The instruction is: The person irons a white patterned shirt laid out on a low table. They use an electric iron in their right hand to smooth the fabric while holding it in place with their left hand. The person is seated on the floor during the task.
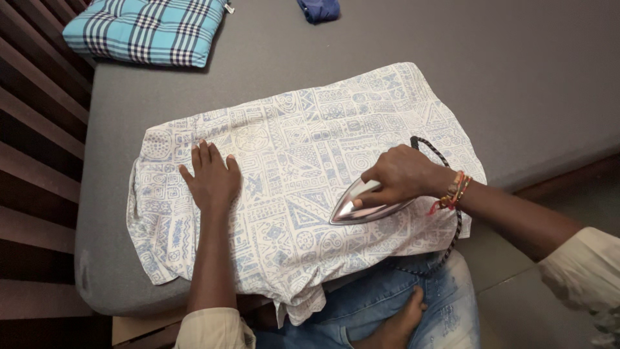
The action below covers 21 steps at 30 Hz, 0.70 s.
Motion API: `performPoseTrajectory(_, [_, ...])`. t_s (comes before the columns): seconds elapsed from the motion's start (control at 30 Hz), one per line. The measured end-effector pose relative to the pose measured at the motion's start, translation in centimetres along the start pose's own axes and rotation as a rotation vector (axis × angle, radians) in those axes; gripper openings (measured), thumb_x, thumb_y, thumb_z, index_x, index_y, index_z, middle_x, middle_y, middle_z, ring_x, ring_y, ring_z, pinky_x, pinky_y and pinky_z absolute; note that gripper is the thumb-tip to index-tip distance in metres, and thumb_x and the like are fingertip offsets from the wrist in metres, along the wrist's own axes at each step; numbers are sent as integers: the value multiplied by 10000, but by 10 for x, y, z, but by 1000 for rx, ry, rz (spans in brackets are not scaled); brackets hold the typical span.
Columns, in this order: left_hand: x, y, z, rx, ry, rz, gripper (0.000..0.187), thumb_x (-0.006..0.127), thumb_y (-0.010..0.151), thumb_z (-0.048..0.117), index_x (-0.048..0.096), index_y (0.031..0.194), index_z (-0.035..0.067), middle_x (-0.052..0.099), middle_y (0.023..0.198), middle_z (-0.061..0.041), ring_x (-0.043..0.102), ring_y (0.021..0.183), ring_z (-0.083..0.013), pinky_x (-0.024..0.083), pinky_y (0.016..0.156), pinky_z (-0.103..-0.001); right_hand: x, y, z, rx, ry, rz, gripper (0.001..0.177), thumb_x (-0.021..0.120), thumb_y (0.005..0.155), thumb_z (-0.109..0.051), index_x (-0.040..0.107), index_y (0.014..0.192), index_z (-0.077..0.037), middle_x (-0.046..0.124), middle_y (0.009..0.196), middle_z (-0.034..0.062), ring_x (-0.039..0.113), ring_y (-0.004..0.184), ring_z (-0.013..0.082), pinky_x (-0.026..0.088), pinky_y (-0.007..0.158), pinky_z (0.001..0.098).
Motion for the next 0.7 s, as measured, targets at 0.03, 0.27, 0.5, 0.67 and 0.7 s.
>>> performPoseTrajectory(0.03, [0, 0, 0, -2, -2, -2, 687, 311, 1002, 436, 276, 1586, 77, 167, 1696, -51, 89, 1562, -212, 33, 1233, -557, -3, -2, -4, -10, 20, 14, 640, 583, 823, -729, 792, 745, -129, 570, 401, 60, 584, 342, 243, 430, 366, 372])
performPoseTrajectory(0.27, [2, 0, 0, 4, 11, -4, 686, 293, 1008, 440, 258, 1588, 74, 158, 1691, -59, 75, 1558, -216, 22, 1229, -552, 6, -15, -16, 1, -9, -107, 665, 608, 827, -726, 691, 605, -104, 560, 390, 62, 575, 340, 243, 420, 393, 384])
performPoseTrajectory(0.5, [-1, -2, 1, -2, -5, -3, 684, 303, 1012, 432, 255, 1590, 70, 175, 1691, -60, 76, 1569, -215, 21, 1239, -546, -7, -22, -27, -72, 15, 39, 659, 634, 808, -721, 693, 586, -104, 544, 392, 70, 546, 334, 247, 408, 375, 390])
performPoseTrajectory(0.67, [-3, -4, 3, 10, -13, 16, 679, 314, 1014, 424, 271, 1585, 60, 181, 1689, -68, 92, 1560, -223, 33, 1230, -564, 2, -15, -6, 138, -81, 84, 640, 585, 818, -735, 739, 650, -137, 564, 391, 56, 549, 313, 218, 387, 330, 381])
performPoseTrajectory(0.7, [-4, -4, 3, 14, -17, 22, 676, 315, 1015, 422, 276, 1583, 58, 182, 1689, -71, 95, 1559, -225, 35, 1228, -567, -2, -16, -4, 166, -123, 144, 648, 573, 831, -737, 738, 642, -139, 556, 398, 61, 534, 323, 216, 374, 336, 374])
Point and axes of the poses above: each hand's wrist, its own y-axis towards the middle knuckle, its own x-axis out of the palm, z = x × y, the point moved 10 cm from there along y, towards the middle knuckle
